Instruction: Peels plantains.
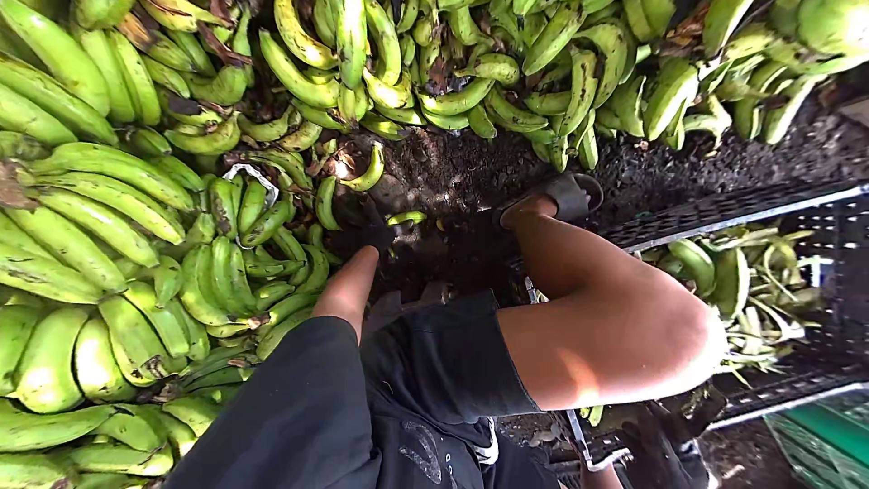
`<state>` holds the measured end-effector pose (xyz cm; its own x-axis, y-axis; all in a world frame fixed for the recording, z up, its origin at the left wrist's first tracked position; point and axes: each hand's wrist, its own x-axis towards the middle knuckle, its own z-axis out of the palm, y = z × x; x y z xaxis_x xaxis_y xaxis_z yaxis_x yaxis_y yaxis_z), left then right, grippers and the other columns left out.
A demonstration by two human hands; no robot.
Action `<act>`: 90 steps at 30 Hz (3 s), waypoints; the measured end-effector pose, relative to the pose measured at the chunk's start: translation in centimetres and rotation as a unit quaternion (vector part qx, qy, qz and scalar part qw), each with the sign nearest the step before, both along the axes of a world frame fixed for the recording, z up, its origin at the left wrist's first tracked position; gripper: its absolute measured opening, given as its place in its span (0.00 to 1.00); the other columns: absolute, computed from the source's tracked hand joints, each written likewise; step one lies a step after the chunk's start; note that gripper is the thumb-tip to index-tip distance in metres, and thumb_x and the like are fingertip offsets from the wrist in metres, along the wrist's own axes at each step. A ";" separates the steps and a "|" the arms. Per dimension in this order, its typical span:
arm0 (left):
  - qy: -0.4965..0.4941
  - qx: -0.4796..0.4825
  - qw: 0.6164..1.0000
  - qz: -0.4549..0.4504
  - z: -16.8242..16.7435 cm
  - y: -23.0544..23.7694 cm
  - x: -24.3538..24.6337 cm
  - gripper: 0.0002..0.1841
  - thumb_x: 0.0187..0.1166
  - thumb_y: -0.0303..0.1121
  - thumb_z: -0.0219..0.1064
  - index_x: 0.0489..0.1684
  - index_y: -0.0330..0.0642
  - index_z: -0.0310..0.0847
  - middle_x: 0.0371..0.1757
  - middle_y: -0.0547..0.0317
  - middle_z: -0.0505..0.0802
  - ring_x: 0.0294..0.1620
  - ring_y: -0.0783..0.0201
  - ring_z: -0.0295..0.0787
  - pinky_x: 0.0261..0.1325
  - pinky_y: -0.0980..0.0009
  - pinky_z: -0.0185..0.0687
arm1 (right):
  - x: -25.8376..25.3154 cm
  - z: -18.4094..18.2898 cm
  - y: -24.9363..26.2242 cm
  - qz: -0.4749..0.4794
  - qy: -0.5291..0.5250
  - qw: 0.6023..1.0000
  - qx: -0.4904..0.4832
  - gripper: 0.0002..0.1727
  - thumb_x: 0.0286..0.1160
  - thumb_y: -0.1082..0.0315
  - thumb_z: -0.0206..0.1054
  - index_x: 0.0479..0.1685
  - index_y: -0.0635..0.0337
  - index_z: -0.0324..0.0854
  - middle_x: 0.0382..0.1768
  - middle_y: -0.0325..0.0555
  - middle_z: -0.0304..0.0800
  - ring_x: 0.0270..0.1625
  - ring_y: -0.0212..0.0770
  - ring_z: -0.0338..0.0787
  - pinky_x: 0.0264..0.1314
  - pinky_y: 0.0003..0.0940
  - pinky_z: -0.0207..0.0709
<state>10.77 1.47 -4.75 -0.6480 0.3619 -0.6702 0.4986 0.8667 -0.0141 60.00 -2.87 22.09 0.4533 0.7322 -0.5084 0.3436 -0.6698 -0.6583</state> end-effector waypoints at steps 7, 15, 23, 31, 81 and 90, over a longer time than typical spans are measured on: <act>-0.071 0.181 0.980 -0.032 -1.4 1.7 6.8 0.38 0.73 0.38 0.76 0.86 0.40 0.65 0.87 0.32 0.65 0.85 0.35 0.64 0.82 0.42 0.65 | -1.4 0.6 0.4 -0.032 -0.008 0.999 0.003 0.11 0.83 0.71 0.63 0.59 0.62 0.79 0.31 0.30 0.89 0.24 0.24 0.86 0.30 0.23 0.86; -0.139 0.211 0.968 0.008 -0.2 2.0 5.5 0.32 0.83 0.41 0.64 0.86 0.39 0.63 0.75 0.35 0.82 0.75 0.40 0.79 0.77 0.39 0.71 | 0.4 -0.3 0.0 -0.037 -0.009 0.999 0.010 0.16 0.80 0.69 0.68 0.64 0.63 0.79 0.38 0.35 0.90 0.27 0.27 0.87 0.32 0.25 0.88; -0.326 0.491 0.805 0.064 8.5 14.9 12.8 0.33 0.71 0.35 0.78 0.77 0.35 0.73 0.68 0.42 0.86 0.64 0.57 0.87 0.68 0.60 0.84 | 0.0 -0.1 -0.3 -0.040 -0.016 0.999 0.014 0.17 0.79 0.68 0.69 0.65 0.63 0.80 0.39 0.35 0.91 0.29 0.25 0.89 0.34 0.24 0.88; -0.336 0.446 0.617 -0.555 27.1 24.6 26.2 0.35 0.67 0.44 0.81 0.78 0.51 0.78 0.80 0.53 0.81 0.80 0.53 0.74 0.82 0.58 0.66 | 0.6 0.4 -0.4 -0.001 0.005 1.000 0.027 0.14 0.83 0.68 0.64 0.63 0.61 0.78 0.35 0.29 0.91 0.28 0.24 0.89 0.33 0.25 0.89; -0.526 0.378 0.626 -0.435 35.3 15.3 36.7 0.34 0.77 0.39 0.74 0.84 0.60 0.64 0.71 0.61 0.84 0.64 0.64 0.84 0.62 0.58 0.85 | -1.4 4.8 0.8 -0.121 0.308 0.905 0.268 0.25 0.95 0.51 0.46 0.70 0.64 0.71 0.20 0.38 0.78 0.18 0.35 0.81 0.25 0.34 0.85; -0.605 0.346 0.532 -0.481 29.8 12.9 41.0 0.37 0.78 0.30 0.69 0.88 0.56 0.58 0.82 0.64 0.76 0.73 0.66 0.79 0.73 0.62 0.80 | -1.2 4.7 -0.5 -0.208 0.263 0.839 0.428 0.26 0.94 0.55 0.40 0.64 0.66 0.75 0.21 0.35 0.84 0.20 0.30 0.84 0.27 0.29 0.85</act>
<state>51.74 14.35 25.05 0.8145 0.5671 0.1225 -0.0018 -0.2087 0.9780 58.76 -3.35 26.80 0.6384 0.7648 -0.0868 -0.2922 0.1364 -0.9466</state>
